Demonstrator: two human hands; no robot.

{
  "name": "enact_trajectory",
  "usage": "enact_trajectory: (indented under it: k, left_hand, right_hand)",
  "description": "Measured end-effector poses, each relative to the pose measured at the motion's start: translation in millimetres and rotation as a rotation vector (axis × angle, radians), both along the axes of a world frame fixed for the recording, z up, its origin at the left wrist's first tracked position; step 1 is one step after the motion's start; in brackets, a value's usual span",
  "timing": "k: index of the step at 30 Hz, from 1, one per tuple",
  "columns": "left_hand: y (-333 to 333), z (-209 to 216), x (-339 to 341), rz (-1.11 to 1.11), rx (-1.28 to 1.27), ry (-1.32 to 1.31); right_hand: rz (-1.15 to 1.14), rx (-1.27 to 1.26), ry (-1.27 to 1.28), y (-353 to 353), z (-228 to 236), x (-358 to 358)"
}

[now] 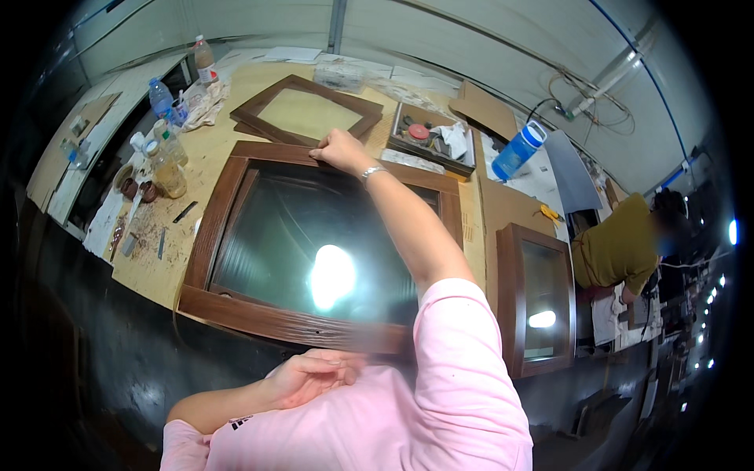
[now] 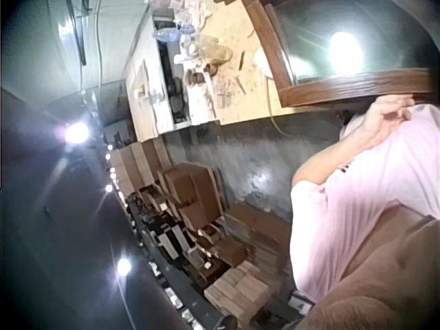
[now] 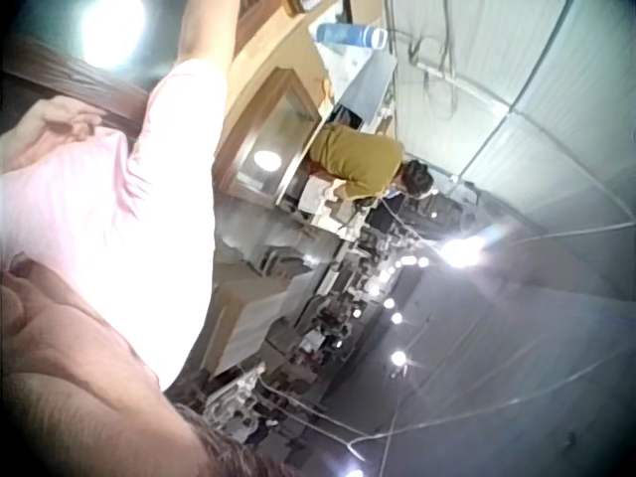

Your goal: The person wipes the wooden frames of windows with a cloth and then inserts glass panes into the frames.

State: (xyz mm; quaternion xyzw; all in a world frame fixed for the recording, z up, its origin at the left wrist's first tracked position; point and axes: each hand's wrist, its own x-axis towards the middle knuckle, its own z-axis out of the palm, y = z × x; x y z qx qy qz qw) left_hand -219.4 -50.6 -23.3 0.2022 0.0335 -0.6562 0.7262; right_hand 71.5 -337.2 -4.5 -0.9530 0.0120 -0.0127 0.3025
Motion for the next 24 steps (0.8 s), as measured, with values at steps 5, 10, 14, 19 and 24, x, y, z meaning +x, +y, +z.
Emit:
enact_trajectory:
  k: [5,10,14,19,24]
  left_hand:
    - [1.9,-7.3,1.4,-0.057,0.132,-0.157]
    - [15.3,8.4,16.6,-0.101,0.082,-0.435]
    - [45.9,49.9,46.8,0.063,0.071,-1.000]
    - [69.2,56.3,94.8,0.597,0.508,-1.778]
    - [85.8,35.4,118.5,0.731,0.617,-1.871]
  right_hand:
    - [0.035,0.136,-0.087,-1.0,-10.6,-3.6]
    - [0.027,0.158,-0.121,2.6,-10.9,-8.6]
    - [0.028,0.043,-0.015,3.9,1.7,-11.3]
    - [0.006,0.049,-0.114,-0.6,0.5,-19.9]
    - [-0.026,0.051,-0.090,11.4,5.3,-23.7]
